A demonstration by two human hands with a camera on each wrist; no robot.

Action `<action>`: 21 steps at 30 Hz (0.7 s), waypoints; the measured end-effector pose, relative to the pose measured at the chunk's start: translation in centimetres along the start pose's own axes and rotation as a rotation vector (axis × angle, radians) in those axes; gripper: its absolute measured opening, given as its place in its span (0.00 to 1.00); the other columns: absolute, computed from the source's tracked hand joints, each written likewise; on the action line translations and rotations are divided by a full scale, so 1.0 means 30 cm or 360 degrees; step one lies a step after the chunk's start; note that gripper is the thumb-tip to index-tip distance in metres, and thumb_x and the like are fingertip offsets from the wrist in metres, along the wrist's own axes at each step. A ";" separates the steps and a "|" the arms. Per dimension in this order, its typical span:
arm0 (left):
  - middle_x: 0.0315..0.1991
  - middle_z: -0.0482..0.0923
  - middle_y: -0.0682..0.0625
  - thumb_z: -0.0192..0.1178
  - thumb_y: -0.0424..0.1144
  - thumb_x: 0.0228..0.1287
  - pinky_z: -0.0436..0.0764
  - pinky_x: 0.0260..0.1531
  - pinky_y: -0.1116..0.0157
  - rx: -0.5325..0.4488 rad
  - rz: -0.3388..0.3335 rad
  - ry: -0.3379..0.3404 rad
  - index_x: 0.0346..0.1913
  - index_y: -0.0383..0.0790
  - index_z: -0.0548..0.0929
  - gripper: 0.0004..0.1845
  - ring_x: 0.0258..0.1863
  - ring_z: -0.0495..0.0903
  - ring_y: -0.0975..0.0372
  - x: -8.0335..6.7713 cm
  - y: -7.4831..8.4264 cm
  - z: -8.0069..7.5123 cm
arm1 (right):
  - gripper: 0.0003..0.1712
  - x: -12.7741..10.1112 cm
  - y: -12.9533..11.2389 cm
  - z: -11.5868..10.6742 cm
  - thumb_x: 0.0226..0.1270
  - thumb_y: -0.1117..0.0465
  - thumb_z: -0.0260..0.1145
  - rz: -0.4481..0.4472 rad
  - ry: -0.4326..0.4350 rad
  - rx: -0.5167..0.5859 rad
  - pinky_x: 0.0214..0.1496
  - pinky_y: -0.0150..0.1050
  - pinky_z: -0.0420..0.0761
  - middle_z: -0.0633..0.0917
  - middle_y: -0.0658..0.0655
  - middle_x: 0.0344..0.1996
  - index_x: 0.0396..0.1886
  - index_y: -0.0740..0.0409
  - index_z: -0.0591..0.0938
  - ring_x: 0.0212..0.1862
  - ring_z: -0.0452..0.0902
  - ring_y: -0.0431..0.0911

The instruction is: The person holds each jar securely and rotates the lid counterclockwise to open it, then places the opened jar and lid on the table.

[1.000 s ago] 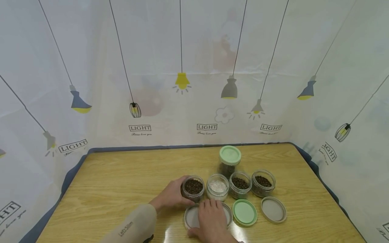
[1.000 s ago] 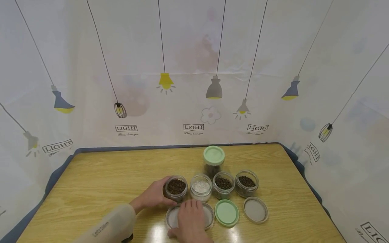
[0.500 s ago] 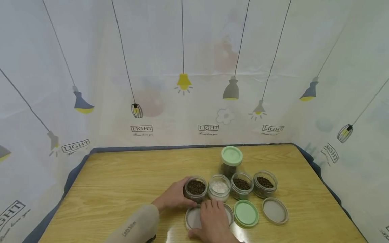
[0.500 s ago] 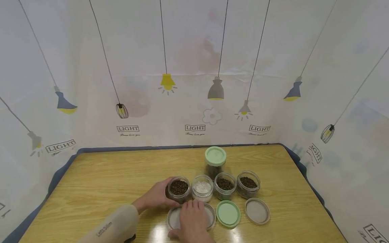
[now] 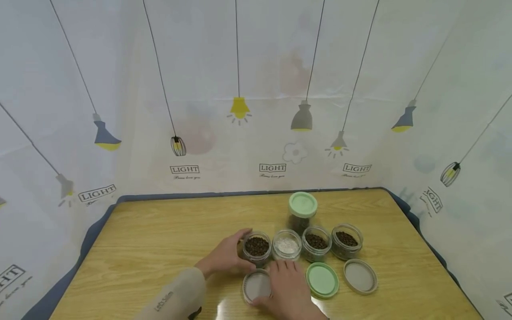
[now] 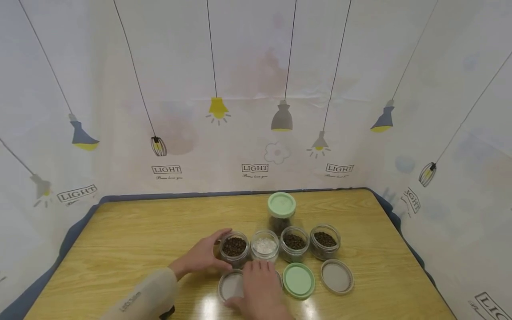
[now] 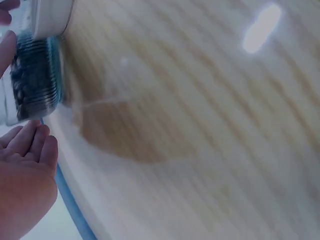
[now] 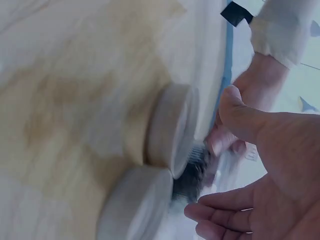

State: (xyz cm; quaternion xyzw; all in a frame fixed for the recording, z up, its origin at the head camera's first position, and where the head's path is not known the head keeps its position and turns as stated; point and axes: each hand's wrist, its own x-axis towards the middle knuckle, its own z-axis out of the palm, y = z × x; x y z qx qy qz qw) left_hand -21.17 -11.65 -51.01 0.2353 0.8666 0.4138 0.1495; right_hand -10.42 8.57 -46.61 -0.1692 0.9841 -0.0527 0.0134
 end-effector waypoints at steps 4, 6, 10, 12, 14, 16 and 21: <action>0.70 0.66 0.42 0.79 0.50 0.41 0.67 0.67 0.46 0.0035 0.0026 -0.0005 0.74 0.37 0.59 0.58 0.67 0.68 0.47 -0.016 0.002 -0.018 | 0.51 -0.007 0.036 -0.029 0.43 0.24 0.68 0.0033 0.0031 -0.0014 0.56 0.52 0.72 0.80 0.58 0.45 0.53 0.62 0.77 0.50 0.73 0.54; 0.71 0.66 0.42 0.79 0.49 0.40 0.66 0.67 0.45 0.0036 0.0042 -0.0011 0.73 0.37 0.59 0.57 0.68 0.67 0.47 -0.023 0.001 -0.024 | 0.49 -0.009 0.051 -0.042 0.43 0.24 0.68 0.0042 0.0071 -0.0048 0.54 0.51 0.72 0.80 0.57 0.41 0.50 0.61 0.78 0.48 0.73 0.53; 0.71 0.65 0.41 0.79 0.48 0.40 0.65 0.67 0.43 0.0035 0.0042 -0.0020 0.73 0.37 0.60 0.56 0.69 0.66 0.45 -0.040 0.000 -0.042 | 0.42 -0.014 0.070 -0.066 0.43 0.26 0.69 0.0028 0.0150 -0.0071 0.48 0.49 0.72 0.78 0.54 0.34 0.42 0.57 0.79 0.41 0.72 0.51; 0.71 0.64 0.41 0.79 0.49 0.41 0.65 0.66 0.42 0.0042 0.0037 -0.0024 0.73 0.37 0.60 0.56 0.68 0.66 0.44 -0.049 0.000 -0.052 | 0.40 -0.018 0.077 -0.080 0.44 0.26 0.69 0.0012 0.0171 -0.0059 0.46 0.48 0.72 0.78 0.53 0.33 0.41 0.56 0.79 0.40 0.72 0.50; 0.72 0.64 0.40 0.78 0.49 0.42 0.65 0.66 0.41 0.0047 0.0031 -0.0035 0.73 0.37 0.60 0.55 0.68 0.66 0.42 -0.058 0.001 -0.063 | 0.38 -0.022 0.083 -0.096 0.45 0.28 0.70 -0.0011 0.0194 -0.0028 0.47 0.49 0.73 0.79 0.52 0.32 0.40 0.56 0.80 0.40 0.73 0.50; 0.72 0.63 0.40 0.78 0.48 0.44 0.66 0.65 0.41 0.0043 0.0026 -0.0049 0.73 0.37 0.60 0.54 0.68 0.66 0.41 -0.065 0.005 -0.077 | 0.37 -0.025 0.093 -0.114 0.46 0.30 0.70 -0.0022 0.0218 -0.0006 0.46 0.48 0.74 0.79 0.52 0.32 0.41 0.55 0.80 0.40 0.74 0.49; 0.72 0.64 0.41 0.76 0.42 0.47 0.66 0.65 0.41 0.0056 0.0010 -0.0015 0.73 0.38 0.61 0.50 0.67 0.66 0.41 -0.072 0.024 -0.117 | 0.34 -0.017 0.134 -0.169 0.45 0.32 0.72 0.0026 0.0303 0.0003 0.43 0.45 0.75 0.81 0.51 0.32 0.40 0.54 0.81 0.38 0.75 0.48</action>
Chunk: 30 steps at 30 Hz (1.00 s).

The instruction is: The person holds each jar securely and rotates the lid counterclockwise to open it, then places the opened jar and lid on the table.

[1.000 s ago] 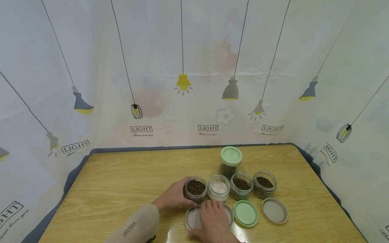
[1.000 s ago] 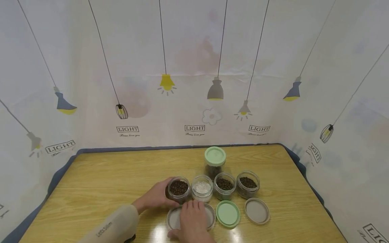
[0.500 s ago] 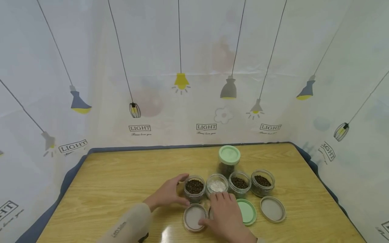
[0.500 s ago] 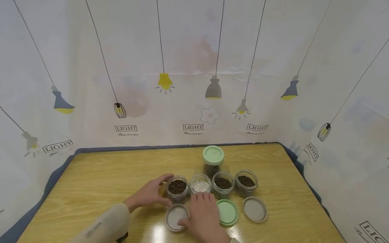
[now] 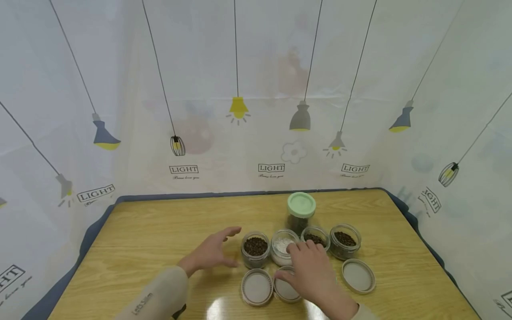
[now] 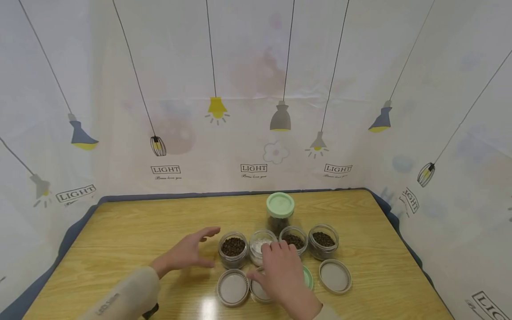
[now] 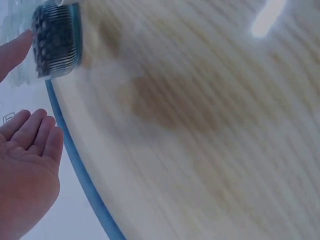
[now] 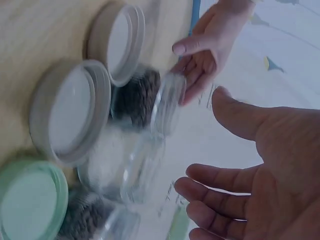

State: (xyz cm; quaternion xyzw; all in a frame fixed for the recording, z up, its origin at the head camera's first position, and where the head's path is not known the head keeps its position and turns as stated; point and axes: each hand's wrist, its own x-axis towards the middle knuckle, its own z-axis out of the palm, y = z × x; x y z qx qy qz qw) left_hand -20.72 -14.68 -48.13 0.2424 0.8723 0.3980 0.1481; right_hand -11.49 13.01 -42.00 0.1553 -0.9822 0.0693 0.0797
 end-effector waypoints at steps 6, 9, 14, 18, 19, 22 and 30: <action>0.70 0.67 0.42 0.73 0.43 0.53 0.66 0.66 0.44 -0.0033 -0.0036 0.0176 0.72 0.40 0.64 0.44 0.68 0.67 0.44 0.019 0.021 -0.066 | 0.32 0.050 0.084 -0.058 0.49 0.37 0.74 0.0085 0.0027 -0.0014 0.43 0.47 0.79 0.84 0.53 0.36 0.43 0.55 0.81 0.41 0.79 0.51; 0.70 0.67 0.43 0.70 0.46 0.57 0.66 0.67 0.46 -0.0027 -0.0029 0.0221 0.72 0.42 0.65 0.41 0.69 0.67 0.47 0.041 0.027 -0.094 | 0.31 0.075 0.130 -0.083 0.53 0.38 0.72 0.0139 -0.0059 -0.0043 0.41 0.49 0.79 0.84 0.56 0.38 0.45 0.57 0.80 0.41 0.79 0.52; 0.70 0.68 0.44 0.69 0.45 0.59 0.65 0.68 0.47 -0.0017 -0.0054 0.0249 0.71 0.44 0.66 0.38 0.69 0.67 0.47 0.090 0.045 -0.124 | 0.38 0.118 0.189 -0.108 0.57 0.38 0.70 0.0200 -0.0168 -0.0059 0.47 0.54 0.80 0.82 0.64 0.45 0.53 0.65 0.76 0.48 0.79 0.58; 0.70 0.69 0.46 0.69 0.46 0.59 0.66 0.68 0.49 -0.0001 -0.0072 0.0239 0.71 0.46 0.67 0.37 0.69 0.67 0.48 0.144 0.068 -0.128 | 0.43 0.161 0.227 -0.102 0.54 0.38 0.72 0.0182 -0.0063 -0.0114 0.42 0.53 0.81 0.81 0.66 0.42 0.54 0.68 0.73 0.44 0.80 0.59; 0.70 0.69 0.46 0.69 0.46 0.59 0.66 0.69 0.49 -0.0004 -0.0072 0.0231 0.71 0.46 0.67 0.37 0.69 0.67 0.49 0.158 0.076 -0.127 | 0.44 0.172 0.235 -0.099 0.53 0.38 0.73 0.0174 -0.0027 -0.0125 0.40 0.53 0.81 0.81 0.67 0.41 0.54 0.69 0.73 0.42 0.80 0.60; 0.70 0.69 0.47 0.69 0.46 0.59 0.65 0.69 0.50 -0.0016 -0.0081 0.0213 0.71 0.47 0.68 0.37 0.69 0.66 0.50 0.200 0.102 -0.117 | 0.50 0.207 0.259 -0.091 0.51 0.37 0.74 0.0181 -0.0009 -0.0148 0.40 0.54 0.81 0.80 0.70 0.43 0.59 0.71 0.70 0.42 0.80 0.62; 0.70 0.68 0.49 0.68 0.45 0.60 0.65 0.69 0.52 -0.0027 -0.0129 0.0187 0.70 0.48 0.68 0.35 0.70 0.66 0.53 0.299 0.130 -0.089 | 0.61 0.296 0.258 -0.058 0.55 0.36 0.71 0.0338 -0.0332 0.0006 0.54 0.61 0.76 0.70 0.74 0.64 0.76 0.64 0.52 0.60 0.71 0.69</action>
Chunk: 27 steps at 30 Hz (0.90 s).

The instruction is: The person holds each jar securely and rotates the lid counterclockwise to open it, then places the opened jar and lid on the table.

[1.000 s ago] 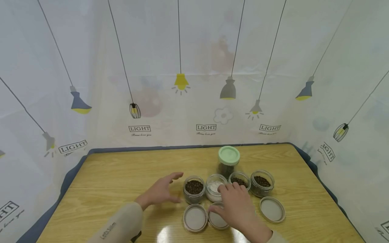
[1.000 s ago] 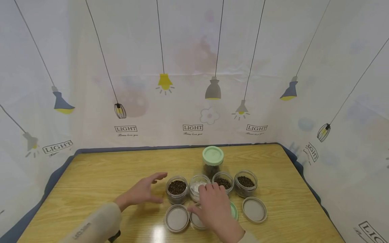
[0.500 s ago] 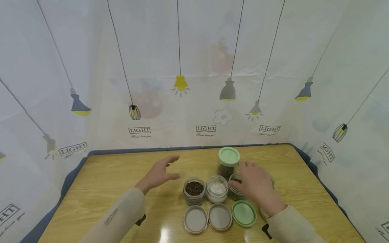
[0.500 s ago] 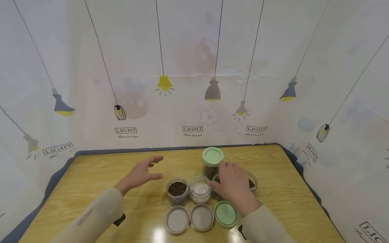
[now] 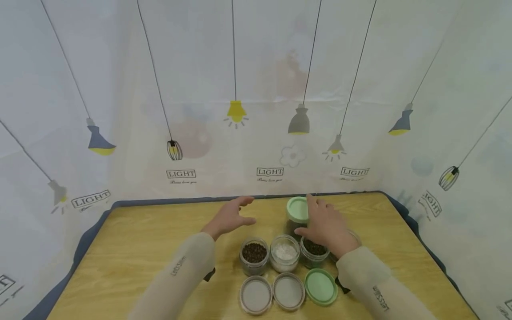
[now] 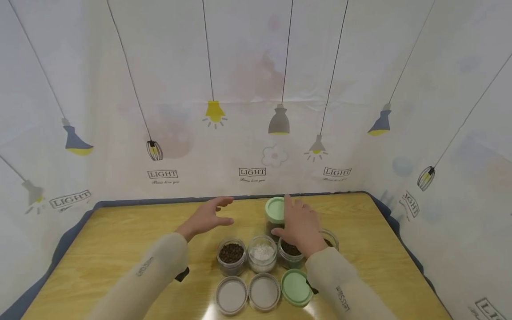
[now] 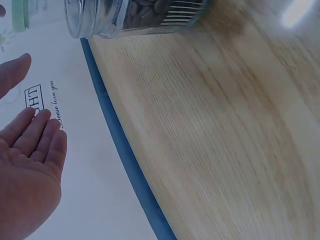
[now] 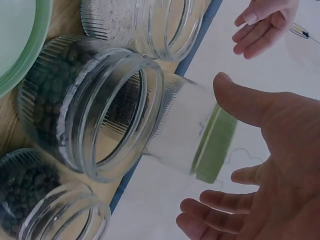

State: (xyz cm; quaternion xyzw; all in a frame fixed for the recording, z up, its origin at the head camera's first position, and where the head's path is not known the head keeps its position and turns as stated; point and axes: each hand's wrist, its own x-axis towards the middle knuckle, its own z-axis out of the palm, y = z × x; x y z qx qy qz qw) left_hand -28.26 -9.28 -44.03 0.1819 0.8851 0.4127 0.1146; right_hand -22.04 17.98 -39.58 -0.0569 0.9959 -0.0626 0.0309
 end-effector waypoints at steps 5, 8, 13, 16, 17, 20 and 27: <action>0.69 0.69 0.47 0.68 0.44 0.61 0.67 0.68 0.51 -0.0015 -0.0002 -0.0034 0.70 0.47 0.68 0.35 0.69 0.66 0.52 0.019 0.006 0.024 | 0.62 0.034 -0.026 0.026 0.56 0.38 0.71 0.0008 -0.0038 -0.0004 0.50 0.59 0.79 0.68 0.76 0.64 0.77 0.62 0.50 0.59 0.71 0.69; 0.69 0.69 0.47 0.68 0.45 0.61 0.68 0.67 0.50 -0.0016 -0.0013 -0.0051 0.70 0.47 0.68 0.35 0.69 0.66 0.51 0.032 0.002 0.037 | 0.63 0.051 -0.032 0.042 0.55 0.38 0.72 0.0016 -0.0056 0.0021 0.47 0.59 0.80 0.67 0.77 0.64 0.78 0.61 0.48 0.58 0.71 0.69; 0.69 0.69 0.46 0.68 0.44 0.61 0.68 0.67 0.50 -0.0017 -0.0026 -0.0058 0.70 0.44 0.68 0.35 0.69 0.67 0.51 0.051 -0.013 0.052 | 0.64 0.071 -0.038 0.054 0.55 0.39 0.72 0.0051 -0.0080 0.0111 0.48 0.60 0.79 0.65 0.79 0.64 0.78 0.60 0.46 0.58 0.71 0.71; 0.69 0.69 0.45 0.67 0.44 0.61 0.68 0.67 0.50 -0.0005 -0.0019 -0.0080 0.70 0.44 0.68 0.35 0.69 0.67 0.50 0.058 -0.015 0.058 | 0.63 0.078 -0.037 0.055 0.57 0.40 0.71 0.0056 -0.0082 0.0138 0.50 0.61 0.78 0.64 0.78 0.65 0.78 0.60 0.45 0.57 0.71 0.72; 0.69 0.69 0.46 0.67 0.44 0.61 0.68 0.67 0.50 0.0003 -0.0015 -0.0091 0.70 0.44 0.68 0.35 0.69 0.67 0.50 0.060 -0.015 0.060 | 0.62 0.080 -0.036 0.054 0.57 0.40 0.71 0.0054 -0.0083 0.0151 0.51 0.61 0.78 0.64 0.79 0.65 0.78 0.61 0.44 0.57 0.72 0.72; 0.69 0.69 0.46 0.67 0.45 0.62 0.68 0.67 0.49 0.0011 -0.0017 -0.0122 0.71 0.44 0.67 0.35 0.69 0.66 0.50 0.065 -0.008 0.065 | 0.62 0.088 -0.034 0.052 0.58 0.42 0.71 0.0047 -0.0092 0.0190 0.52 0.61 0.77 0.63 0.79 0.66 0.78 0.61 0.44 0.56 0.72 0.72; 0.69 0.69 0.45 0.66 0.46 0.61 0.68 0.66 0.48 0.0006 -0.0030 -0.0185 0.70 0.42 0.67 0.36 0.69 0.66 0.50 0.081 0.012 0.075 | 0.67 0.117 -0.028 0.062 0.53 0.45 0.76 0.0064 -0.0154 0.0324 0.55 0.62 0.76 0.60 0.79 0.67 0.78 0.62 0.42 0.58 0.71 0.72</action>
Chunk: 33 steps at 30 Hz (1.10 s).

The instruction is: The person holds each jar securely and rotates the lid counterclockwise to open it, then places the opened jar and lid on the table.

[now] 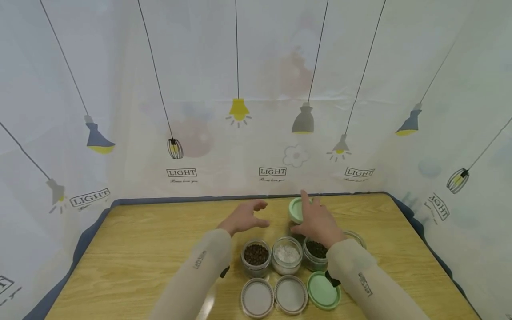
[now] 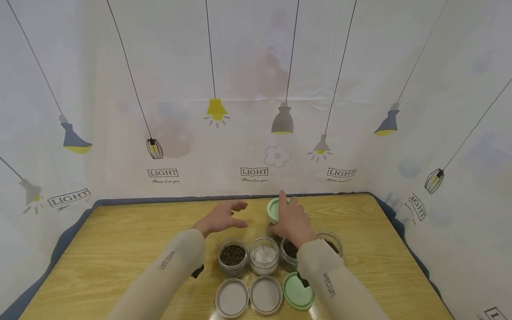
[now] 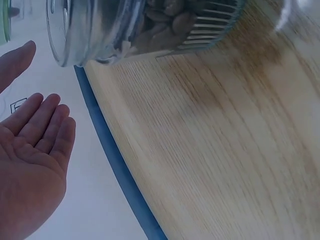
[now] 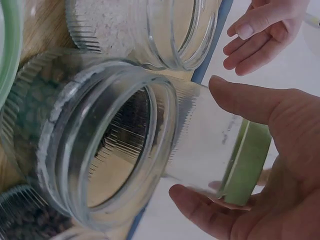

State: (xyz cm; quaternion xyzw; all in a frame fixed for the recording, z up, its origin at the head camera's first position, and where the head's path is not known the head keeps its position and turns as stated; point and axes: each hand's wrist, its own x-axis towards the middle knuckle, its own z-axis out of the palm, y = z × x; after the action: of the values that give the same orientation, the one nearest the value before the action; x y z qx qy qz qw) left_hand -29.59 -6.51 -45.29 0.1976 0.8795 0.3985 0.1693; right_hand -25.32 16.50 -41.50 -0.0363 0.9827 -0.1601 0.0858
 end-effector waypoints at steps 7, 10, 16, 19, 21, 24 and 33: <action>0.69 0.69 0.46 0.66 0.47 0.62 0.68 0.67 0.49 0.0011 -0.0043 -0.0010 0.70 0.43 0.68 0.35 0.70 0.66 0.50 -0.003 0.001 0.001 | 0.69 0.021 0.024 0.009 0.44 0.50 0.81 0.0017 0.0019 0.0230 0.56 0.58 0.77 0.65 0.76 0.64 0.74 0.69 0.46 0.55 0.75 0.66; 0.69 0.69 0.45 0.66 0.46 0.61 0.69 0.66 0.48 0.0023 -0.0036 -0.0008 0.69 0.42 0.68 0.34 0.70 0.66 0.50 -0.011 -0.005 -0.004 | 0.66 0.025 0.035 0.013 0.44 0.52 0.82 0.0003 0.0022 0.0320 0.56 0.58 0.77 0.67 0.75 0.63 0.72 0.70 0.48 0.55 0.75 0.65; 0.69 0.69 0.45 0.66 0.46 0.61 0.68 0.66 0.47 0.0019 -0.0064 0.0008 0.70 0.42 0.68 0.35 0.70 0.66 0.49 -0.029 -0.012 -0.018 | 0.60 0.037 0.059 0.025 0.43 0.55 0.82 -0.0051 0.0058 0.0434 0.57 0.58 0.76 0.73 0.70 0.57 0.68 0.70 0.55 0.55 0.75 0.62; 0.69 0.69 0.45 0.66 0.46 0.61 0.68 0.67 0.47 0.0013 -0.0083 0.0023 0.69 0.43 0.68 0.34 0.70 0.66 0.50 -0.035 -0.019 -0.023 | 0.57 0.045 0.065 0.030 0.42 0.56 0.82 -0.0061 0.0075 0.0448 0.56 0.57 0.76 0.75 0.69 0.55 0.66 0.69 0.57 0.54 0.75 0.61; 0.69 0.69 0.45 0.66 0.45 0.61 0.68 0.66 0.47 0.0011 -0.0083 0.0032 0.69 0.43 0.69 0.34 0.69 0.66 0.50 -0.038 -0.025 -0.024 | 0.57 0.048 0.068 0.033 0.42 0.56 0.82 -0.0069 0.0080 0.0461 0.55 0.57 0.76 0.76 0.69 0.55 0.66 0.69 0.58 0.54 0.75 0.61; 0.68 0.70 0.45 0.66 0.45 0.61 0.68 0.66 0.47 0.0015 -0.0076 0.0036 0.69 0.43 0.69 0.33 0.69 0.67 0.49 -0.042 -0.031 -0.026 | 0.58 0.051 0.072 0.035 0.42 0.56 0.82 -0.0088 0.0094 0.0482 0.54 0.57 0.76 0.75 0.69 0.55 0.67 0.70 0.58 0.54 0.75 0.61; 0.70 0.68 0.46 0.66 0.46 0.61 0.67 0.67 0.47 0.0040 -0.0086 0.0042 0.70 0.45 0.68 0.35 0.70 0.66 0.50 -0.056 -0.040 -0.045 | 0.58 0.052 0.065 0.036 0.42 0.53 0.81 -0.0119 0.0181 0.0582 0.55 0.57 0.76 0.77 0.68 0.56 0.68 0.68 0.59 0.55 0.76 0.60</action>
State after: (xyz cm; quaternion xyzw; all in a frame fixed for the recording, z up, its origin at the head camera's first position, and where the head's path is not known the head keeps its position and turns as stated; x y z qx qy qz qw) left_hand -28.99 -8.90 -45.13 0.1708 0.8915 0.3854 0.1660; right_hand -26.73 17.87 -43.37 -0.0474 0.9384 -0.3409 0.0293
